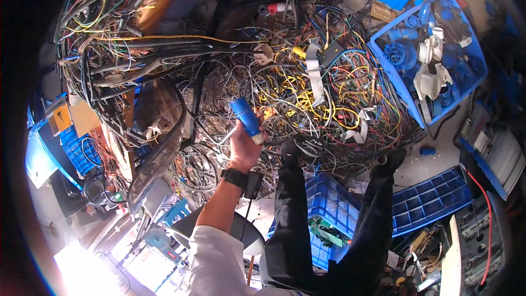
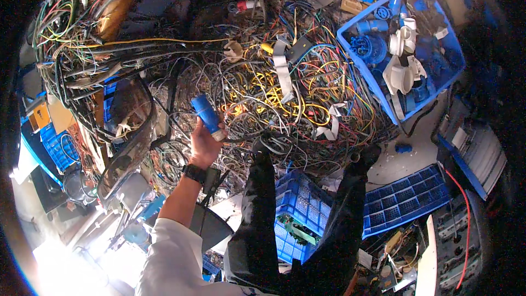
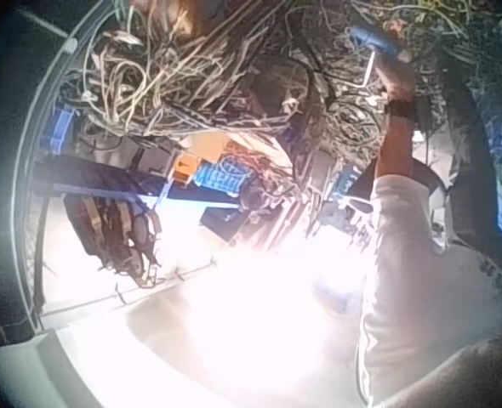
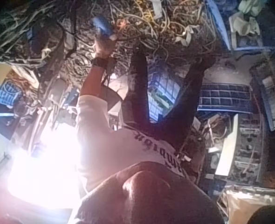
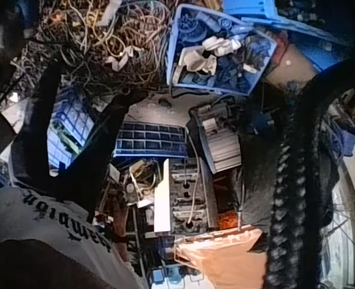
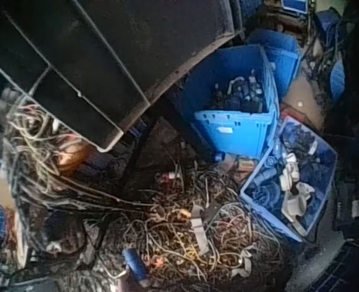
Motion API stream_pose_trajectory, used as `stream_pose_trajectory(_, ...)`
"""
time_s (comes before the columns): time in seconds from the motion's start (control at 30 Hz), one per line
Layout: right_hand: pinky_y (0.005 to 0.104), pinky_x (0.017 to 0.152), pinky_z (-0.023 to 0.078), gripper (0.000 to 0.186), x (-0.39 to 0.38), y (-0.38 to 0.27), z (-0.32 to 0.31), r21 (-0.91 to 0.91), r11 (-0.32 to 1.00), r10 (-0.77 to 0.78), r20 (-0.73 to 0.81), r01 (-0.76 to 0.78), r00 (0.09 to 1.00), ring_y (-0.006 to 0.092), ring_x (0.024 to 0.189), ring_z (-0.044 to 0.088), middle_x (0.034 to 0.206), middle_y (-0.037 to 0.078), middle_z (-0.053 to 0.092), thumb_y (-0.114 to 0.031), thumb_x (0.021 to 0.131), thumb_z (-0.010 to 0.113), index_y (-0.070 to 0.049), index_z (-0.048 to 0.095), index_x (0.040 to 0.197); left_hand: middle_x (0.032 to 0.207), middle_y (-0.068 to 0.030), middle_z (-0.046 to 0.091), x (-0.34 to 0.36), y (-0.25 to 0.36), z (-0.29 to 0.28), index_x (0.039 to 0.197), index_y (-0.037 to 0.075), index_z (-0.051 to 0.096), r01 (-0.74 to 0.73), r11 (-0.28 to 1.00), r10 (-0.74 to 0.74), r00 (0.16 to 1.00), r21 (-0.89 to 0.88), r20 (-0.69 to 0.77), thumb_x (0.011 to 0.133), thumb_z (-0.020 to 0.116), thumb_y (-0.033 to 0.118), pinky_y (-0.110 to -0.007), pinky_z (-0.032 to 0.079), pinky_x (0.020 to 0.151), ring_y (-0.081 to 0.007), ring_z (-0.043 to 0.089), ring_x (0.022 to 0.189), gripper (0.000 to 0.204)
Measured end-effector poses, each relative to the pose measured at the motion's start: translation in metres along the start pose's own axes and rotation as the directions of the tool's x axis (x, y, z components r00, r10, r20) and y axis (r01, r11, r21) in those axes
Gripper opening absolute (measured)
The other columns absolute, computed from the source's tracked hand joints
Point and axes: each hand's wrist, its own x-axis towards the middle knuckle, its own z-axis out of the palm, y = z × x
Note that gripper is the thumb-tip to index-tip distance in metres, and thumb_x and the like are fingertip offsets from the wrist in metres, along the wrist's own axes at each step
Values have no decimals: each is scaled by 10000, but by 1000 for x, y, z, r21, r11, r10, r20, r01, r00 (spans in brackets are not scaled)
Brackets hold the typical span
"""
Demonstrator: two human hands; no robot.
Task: The person uses a screwdriver to unscrew and open a black electrical plug, then places it into a blue plastic pipe fitting. They subsequently pick up a black electrical box and use the screwdriver to manipulate its internal components.
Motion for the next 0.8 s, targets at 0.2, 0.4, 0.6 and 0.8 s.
stream_pose_trajectory(0.2,292,800,476,358,2,1,-1,1,1000,7,1,-7,1000,150,981,555,1162,77,587,-115,935,585,-20,509,1271,1041,-95,604,8,0,-7,1206,68,491,19,1000,-18,1000,-17,12,973,387,469,-322,440,643,-168,528,746,476)
stream_pose_trajectory(0.4,294,812,478,366,5,0,-2,4,1000,8,3,-8,1000,152,999,556,1178,79,586,-113,936,583,-18,506,1282,955,-113,625,10,1,-17,1042,68,549,64,991,-59,997,-121,44,940,432,400,-283,361,475,-164,463,546,367)
stream_pose_trajectory(0.6,296,825,480,375,1,0,-2,8,1000,6,12,-6,1000,155,1016,558,1194,81,584,-112,938,581,-17,503,1292,857,-108,613,7,-4,-18,906,108,555,81,993,-85,995,-89,-46,889,472,359,-307,338,398,-187,448,438,265)
stream_pose_trajectory(0.8,297,838,482,383,-25,5,-19,18,999,28,0,-28,1000,157,1034,559,1210,83,583,-110,940,579,-16,500,1302,775,-87,577,9,-5,-15,884,99,541,91,993,-92,996,-71,-15,894,454,360,-308,342,404,-183,451,441,276)
